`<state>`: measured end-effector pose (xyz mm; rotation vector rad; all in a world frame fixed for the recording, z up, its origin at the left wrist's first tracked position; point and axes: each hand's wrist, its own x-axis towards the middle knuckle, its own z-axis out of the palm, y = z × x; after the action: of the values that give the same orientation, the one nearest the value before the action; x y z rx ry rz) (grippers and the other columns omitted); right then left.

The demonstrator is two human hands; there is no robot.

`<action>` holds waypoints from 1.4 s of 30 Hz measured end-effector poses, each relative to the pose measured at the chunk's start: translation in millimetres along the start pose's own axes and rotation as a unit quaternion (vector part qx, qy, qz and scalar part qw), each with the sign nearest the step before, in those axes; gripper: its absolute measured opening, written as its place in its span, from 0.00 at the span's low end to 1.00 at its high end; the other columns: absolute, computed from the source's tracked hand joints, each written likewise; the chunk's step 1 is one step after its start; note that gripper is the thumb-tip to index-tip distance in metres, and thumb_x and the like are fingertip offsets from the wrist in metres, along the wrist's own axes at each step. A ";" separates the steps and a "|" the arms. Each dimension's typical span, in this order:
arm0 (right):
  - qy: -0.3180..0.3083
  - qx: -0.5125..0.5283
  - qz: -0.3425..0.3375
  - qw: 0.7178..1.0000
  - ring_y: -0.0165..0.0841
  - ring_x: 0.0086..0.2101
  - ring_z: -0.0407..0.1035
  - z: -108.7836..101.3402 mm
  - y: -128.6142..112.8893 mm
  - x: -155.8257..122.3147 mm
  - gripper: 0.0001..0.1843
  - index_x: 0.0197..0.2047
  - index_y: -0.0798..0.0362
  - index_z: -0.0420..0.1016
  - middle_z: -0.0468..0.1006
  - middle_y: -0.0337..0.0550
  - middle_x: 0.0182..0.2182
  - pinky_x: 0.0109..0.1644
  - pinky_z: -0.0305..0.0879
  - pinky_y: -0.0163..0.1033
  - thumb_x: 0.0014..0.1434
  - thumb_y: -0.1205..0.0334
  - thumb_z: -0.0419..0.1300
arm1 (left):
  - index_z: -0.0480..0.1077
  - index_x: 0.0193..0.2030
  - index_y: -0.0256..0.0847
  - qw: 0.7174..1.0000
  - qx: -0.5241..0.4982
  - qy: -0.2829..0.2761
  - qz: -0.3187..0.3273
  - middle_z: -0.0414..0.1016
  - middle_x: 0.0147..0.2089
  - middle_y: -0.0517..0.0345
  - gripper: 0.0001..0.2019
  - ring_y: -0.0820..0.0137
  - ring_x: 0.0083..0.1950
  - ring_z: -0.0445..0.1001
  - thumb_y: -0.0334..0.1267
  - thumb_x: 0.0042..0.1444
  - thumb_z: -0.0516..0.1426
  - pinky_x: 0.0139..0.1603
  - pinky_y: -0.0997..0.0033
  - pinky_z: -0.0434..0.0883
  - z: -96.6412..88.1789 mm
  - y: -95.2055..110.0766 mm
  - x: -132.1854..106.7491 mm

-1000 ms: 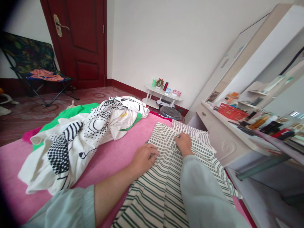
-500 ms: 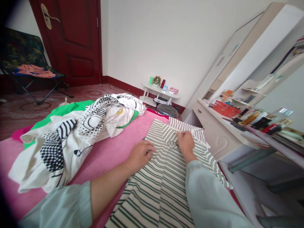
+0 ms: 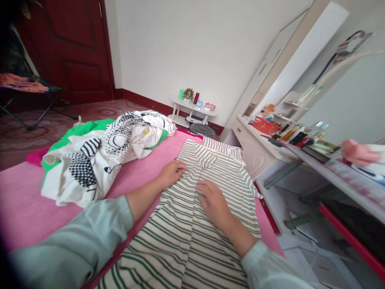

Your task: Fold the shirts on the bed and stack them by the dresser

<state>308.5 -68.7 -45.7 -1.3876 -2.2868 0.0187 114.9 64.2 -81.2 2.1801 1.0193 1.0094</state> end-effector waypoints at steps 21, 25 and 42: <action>-0.045 0.035 -0.151 0.987 0.35 0.52 0.63 -14.0 -92.7 -67.9 0.25 0.56 0.47 0.66 0.71 0.46 0.52 0.56 0.61 0.47 0.56 0.73 0.52 | 0.66 0.60 0.47 0.961 -0.054 -0.267 0.049 0.50 0.70 0.55 0.33 0.62 0.68 0.54 0.34 0.43 0.65 0.66 0.65 0.55 -81.4 24.0 -89.8; -0.064 0.048 -0.193 0.978 0.34 0.50 0.66 -23.2 -98.8 -69.2 0.17 0.49 0.48 0.69 0.74 0.45 0.49 0.56 0.61 0.47 0.59 0.70 0.51 | 0.63 0.62 0.50 0.950 -0.005 -0.308 0.053 0.47 0.71 0.56 0.42 0.58 0.70 0.48 0.39 0.36 0.70 0.67 0.62 0.51 -95.6 35.6 -99.4; -0.052 0.087 -0.135 0.986 0.35 0.50 0.66 -35.9 -95.0 -99.4 0.26 0.47 0.46 0.66 0.74 0.42 0.49 0.60 0.60 0.47 0.47 0.76 0.49 | 0.77 0.41 0.43 0.968 0.152 -0.195 0.043 0.78 0.44 0.52 0.11 0.60 0.47 0.74 0.39 0.52 0.59 0.51 0.65 0.68 -44.4 81.7 -29.9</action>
<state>281.2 -207.1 -28.0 -1.0042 -2.4760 0.2036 99.9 -0.7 -9.8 2.5566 0.9439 0.4455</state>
